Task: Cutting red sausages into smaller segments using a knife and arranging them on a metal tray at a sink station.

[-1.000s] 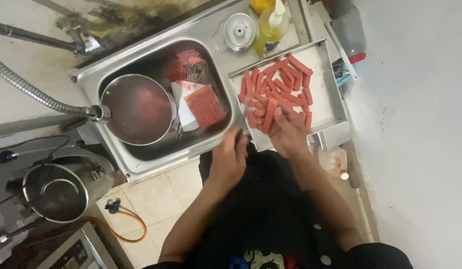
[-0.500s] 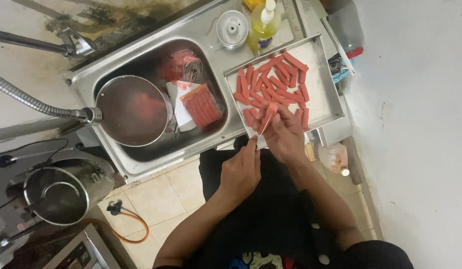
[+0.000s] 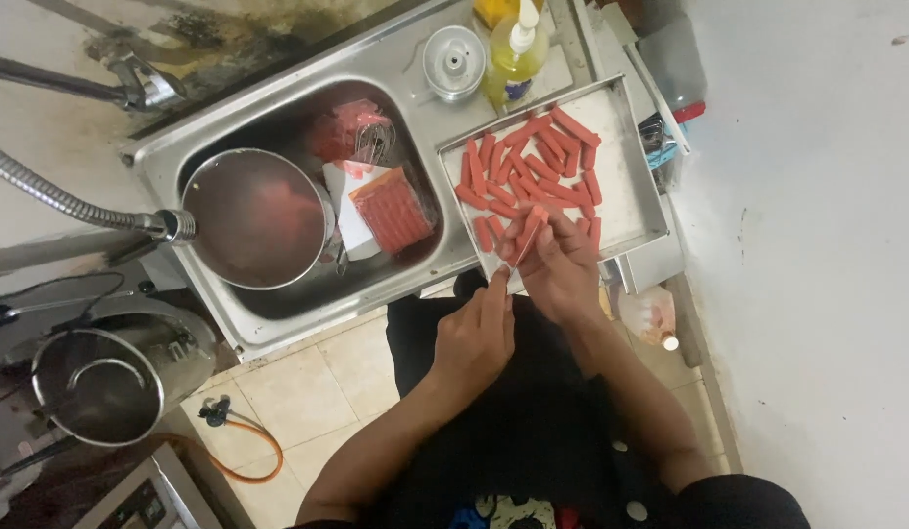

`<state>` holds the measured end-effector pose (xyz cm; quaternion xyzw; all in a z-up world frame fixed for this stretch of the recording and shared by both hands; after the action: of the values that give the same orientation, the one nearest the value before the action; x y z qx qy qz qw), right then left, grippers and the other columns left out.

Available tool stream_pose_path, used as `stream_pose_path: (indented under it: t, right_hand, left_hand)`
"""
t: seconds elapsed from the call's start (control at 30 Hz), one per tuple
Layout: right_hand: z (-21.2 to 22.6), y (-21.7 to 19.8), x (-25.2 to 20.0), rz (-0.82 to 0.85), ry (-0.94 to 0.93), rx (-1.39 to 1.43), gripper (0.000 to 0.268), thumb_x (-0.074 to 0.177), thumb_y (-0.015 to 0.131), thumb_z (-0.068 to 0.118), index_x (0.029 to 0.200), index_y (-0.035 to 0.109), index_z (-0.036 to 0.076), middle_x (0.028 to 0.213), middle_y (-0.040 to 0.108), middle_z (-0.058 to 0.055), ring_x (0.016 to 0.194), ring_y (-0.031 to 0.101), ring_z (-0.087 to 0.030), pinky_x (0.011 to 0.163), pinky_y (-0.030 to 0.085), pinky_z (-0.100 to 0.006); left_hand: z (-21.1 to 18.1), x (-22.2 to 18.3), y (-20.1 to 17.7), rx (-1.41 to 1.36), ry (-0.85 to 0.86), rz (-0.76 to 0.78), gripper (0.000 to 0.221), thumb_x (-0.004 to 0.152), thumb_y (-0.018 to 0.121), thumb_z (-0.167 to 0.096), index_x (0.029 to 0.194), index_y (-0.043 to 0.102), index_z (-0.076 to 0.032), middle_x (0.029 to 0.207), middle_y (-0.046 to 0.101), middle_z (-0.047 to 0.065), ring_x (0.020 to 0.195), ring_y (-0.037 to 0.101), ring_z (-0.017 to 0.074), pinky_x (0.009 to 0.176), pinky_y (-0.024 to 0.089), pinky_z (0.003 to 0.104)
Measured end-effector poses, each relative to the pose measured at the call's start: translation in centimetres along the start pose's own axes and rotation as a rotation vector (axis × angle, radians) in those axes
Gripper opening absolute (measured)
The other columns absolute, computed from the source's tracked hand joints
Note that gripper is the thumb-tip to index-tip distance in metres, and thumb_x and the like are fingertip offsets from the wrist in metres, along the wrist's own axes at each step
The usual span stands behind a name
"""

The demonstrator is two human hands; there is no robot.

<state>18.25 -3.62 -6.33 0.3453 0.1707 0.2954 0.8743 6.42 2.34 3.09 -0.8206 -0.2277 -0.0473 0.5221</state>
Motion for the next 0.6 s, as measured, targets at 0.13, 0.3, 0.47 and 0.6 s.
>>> stream_pose_path:
  t: [0.13, 0.3, 0.47, 0.6]
  right_hand:
    - [-0.1, 0.0, 0.3, 0.025, -0.020, -0.007, 0.037, 0.109, 0.049, 0.018, 0.142, 0.055, 0.002, 0.106, 0.063, -0.025, 0.088, 0.070, -0.031, 0.088, 0.058, -0.045]
    - [-0.1, -0.2, 0.3, 0.037, -0.025, -0.071, 0.038, 0.111, 0.045, 0.020, 0.144, 0.055, 0.005, 0.105, 0.063, -0.021, 0.088, 0.068, -0.027, 0.088, 0.057, -0.043]
    - [0.3, -0.1, 0.4, 0.025, -0.019, -0.072, 0.039, 0.111, 0.045, 0.021, 0.143, 0.056, 0.002, 0.107, 0.064, -0.023, 0.090, 0.067, -0.029, 0.091, 0.055, -0.045]
    - [0.4, -0.3, 0.5, 0.014, -0.012, -0.094, 0.039, 0.111, 0.045, 0.023, 0.141, 0.057, 0.002, 0.107, 0.064, -0.022, 0.089, 0.067, -0.028, 0.090, 0.055, -0.044]
  left_hand:
    - [0.5, 0.2, 0.4, -0.033, -0.031, 0.040, 0.033, 0.106, 0.053, -0.010, 0.136, 0.058, 0.002, 0.070, 0.062, 0.005, 0.050, 0.063, 0.0122, 0.045, 0.049, 0.019]
    - [0.2, 0.2, 0.4, 0.029, -0.027, 0.055, 0.035, 0.105, 0.053, -0.010, 0.137, 0.056, 0.002, 0.069, 0.060, 0.001, 0.048, 0.062, 0.0106, 0.043, 0.049, 0.020]
    - [-0.2, 0.2, 0.5, 0.063, -0.013, 0.034, 0.035, 0.105, 0.051, -0.010, 0.136, 0.059, 0.001, 0.064, 0.056, -0.001, 0.043, 0.058, 0.0105, 0.040, 0.047, 0.021]
    - [-0.5, 0.6, 0.1, 0.090, -0.004, 0.038, 0.035, 0.104, 0.052, -0.010, 0.135, 0.061, 0.002, 0.064, 0.055, -0.002, 0.042, 0.057, 0.0077, 0.040, 0.046, 0.019]
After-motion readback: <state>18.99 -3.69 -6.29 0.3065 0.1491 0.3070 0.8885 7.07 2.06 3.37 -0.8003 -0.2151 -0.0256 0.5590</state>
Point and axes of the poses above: each hand's wrist, its own x-axis towards the middle knuckle, its own y-axis out of the palm, z = x × y, the point moved 7 cm from there along x, towards the middle knuckle
